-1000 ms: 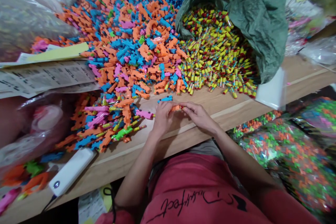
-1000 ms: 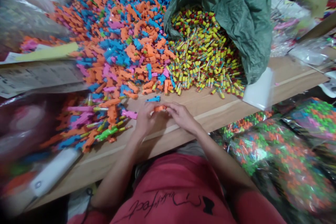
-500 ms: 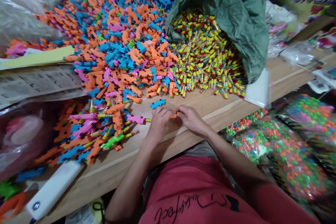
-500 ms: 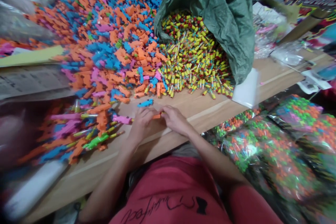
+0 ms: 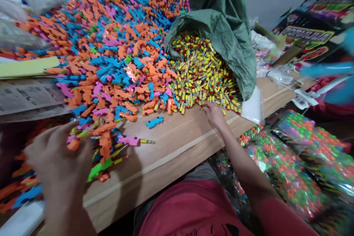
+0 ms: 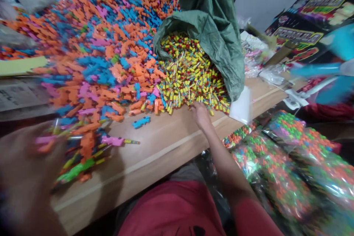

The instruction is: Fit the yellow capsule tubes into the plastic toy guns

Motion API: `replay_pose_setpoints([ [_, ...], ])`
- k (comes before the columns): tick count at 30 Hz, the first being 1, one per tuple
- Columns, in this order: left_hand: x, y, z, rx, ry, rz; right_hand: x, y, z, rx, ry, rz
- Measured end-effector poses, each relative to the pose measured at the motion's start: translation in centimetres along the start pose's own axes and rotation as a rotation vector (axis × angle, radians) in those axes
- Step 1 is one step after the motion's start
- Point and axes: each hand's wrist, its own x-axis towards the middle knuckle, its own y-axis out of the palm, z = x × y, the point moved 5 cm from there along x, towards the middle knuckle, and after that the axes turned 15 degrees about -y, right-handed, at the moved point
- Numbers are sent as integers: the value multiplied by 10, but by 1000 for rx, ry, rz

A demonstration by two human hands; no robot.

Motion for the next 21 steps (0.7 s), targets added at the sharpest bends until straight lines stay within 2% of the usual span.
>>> replay_pose_setpoints([
  [2, -4, 36, -9, -74, 38, 96, 0, 4, -5, -79, -15, 41],
  [6, -24, 137, -42, -143, 154, 379, -8, 22, 5, -111, -74, 98],
  [7, -28, 155, -48, -121, 159, 411, -11, 24, 6, -106, -68, 105],
  [9, -35, 180, -53, -60, 148, 455, -19, 27, 8, -70, -25, 101],
  [12, -44, 189, -52, -51, 133, 522, -29, 30, 16, 70, 22, 90],
  [15, -53, 180, -52, -240, 80, 571, -36, 39, 42, 239, -63, 126],
  [18, -66, 173, -54, -524, -84, 678, -39, 49, 80, 374, -179, 177],
  [21, -80, 168, -58, -791, -288, 788, -40, 56, 111, 469, -230, 213],
])
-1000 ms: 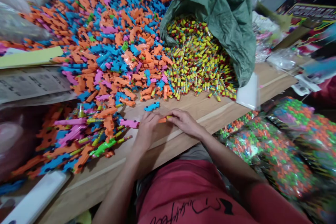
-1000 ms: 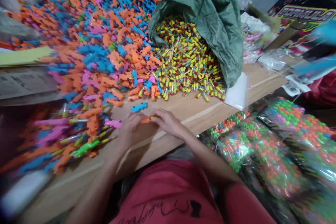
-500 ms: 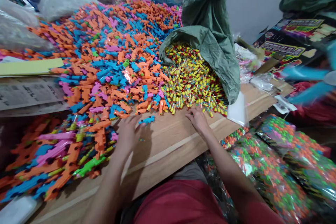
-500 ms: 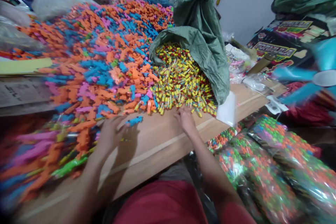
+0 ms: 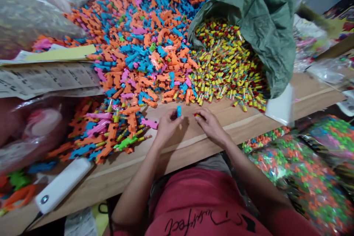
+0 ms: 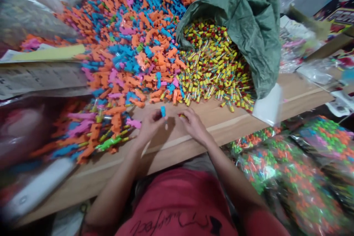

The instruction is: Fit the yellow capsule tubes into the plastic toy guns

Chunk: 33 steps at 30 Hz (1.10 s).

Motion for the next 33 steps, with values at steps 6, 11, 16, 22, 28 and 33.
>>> replay_pose_setpoints([
  [6, -12, 10, 8, -649, -234, 57, 2, 17, 16, 126, 21, -21],
  [11, -16, 16, 9, -800, -248, 53, -4, 21, 14, 232, 67, -123],
  [16, -17, 19, 6, -815, -222, 10, -5, 21, 14, 330, 110, -179],
  [22, -19, 21, 2, -801, -217, -20, -5, 23, 15, 326, 80, -161],
  [28, -20, 22, -3, -772, -184, -40, -5, 21, 17, 368, 118, -158],
  [33, -20, 23, -3, -746, -165, -59, -6, 21, 17, 412, 165, -148],
])
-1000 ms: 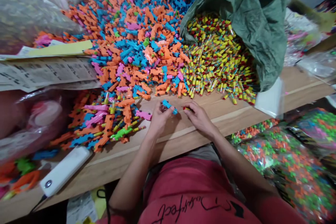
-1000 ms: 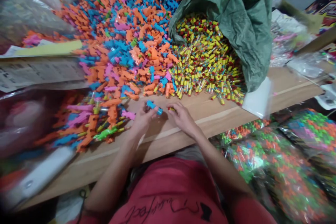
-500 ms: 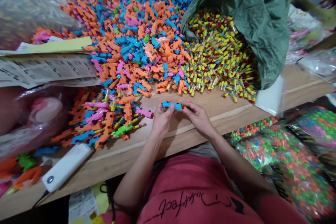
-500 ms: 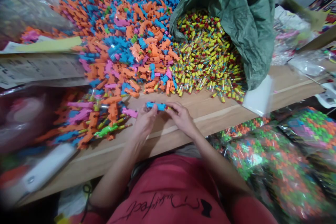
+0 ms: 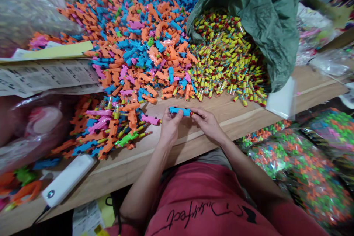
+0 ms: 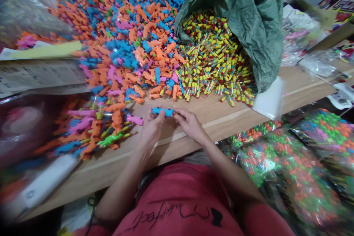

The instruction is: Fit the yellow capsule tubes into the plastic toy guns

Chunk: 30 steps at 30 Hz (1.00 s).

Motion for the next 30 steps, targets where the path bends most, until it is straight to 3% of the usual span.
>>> replay_pose_setpoints([
  [16, -3, -5, 1, 136, 44, -22, 1, -4, -2, 4, 78, 110],
  [24, -12, -2, -1, 249, 82, -73, 4, -2, 7, -367, -107, 117],
  [30, -5, -15, 4, 316, 52, -113, 6, -2, 1, -251, -6, 198],
])
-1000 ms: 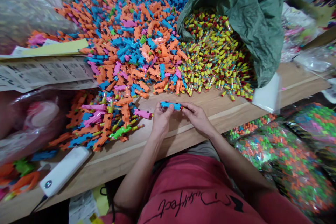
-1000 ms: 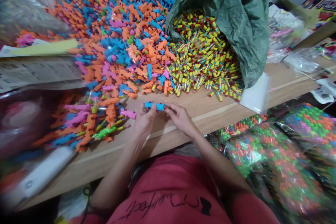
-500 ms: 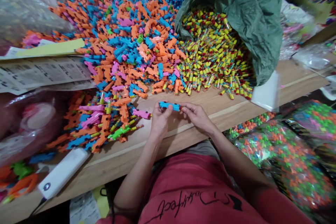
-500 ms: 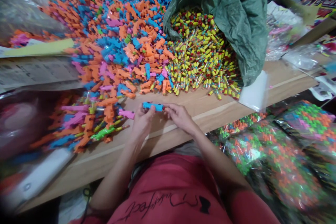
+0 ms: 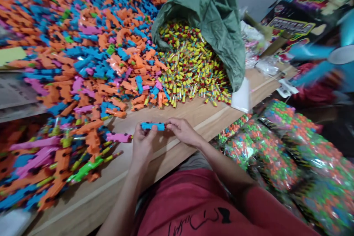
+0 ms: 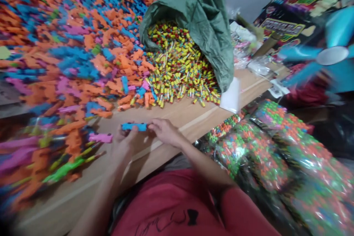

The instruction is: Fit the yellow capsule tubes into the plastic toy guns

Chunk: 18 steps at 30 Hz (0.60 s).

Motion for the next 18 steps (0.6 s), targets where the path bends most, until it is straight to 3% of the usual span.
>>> replay_pose_setpoints([
  [3, 5, -1, 5, -29, 24, 6, 1, -2, 2, -69, -32, -25],
  [9, 7, 1, 9, -119, -62, 64, 1, -3, 12, -195, -207, -6],
  [14, -1, 2, -4, -18, 15, 26, 2, -8, 12, -12, -142, 42],
  [18, -3, 8, 0, 11, 34, 41, 0, -13, 12, -59, -77, -20],
])
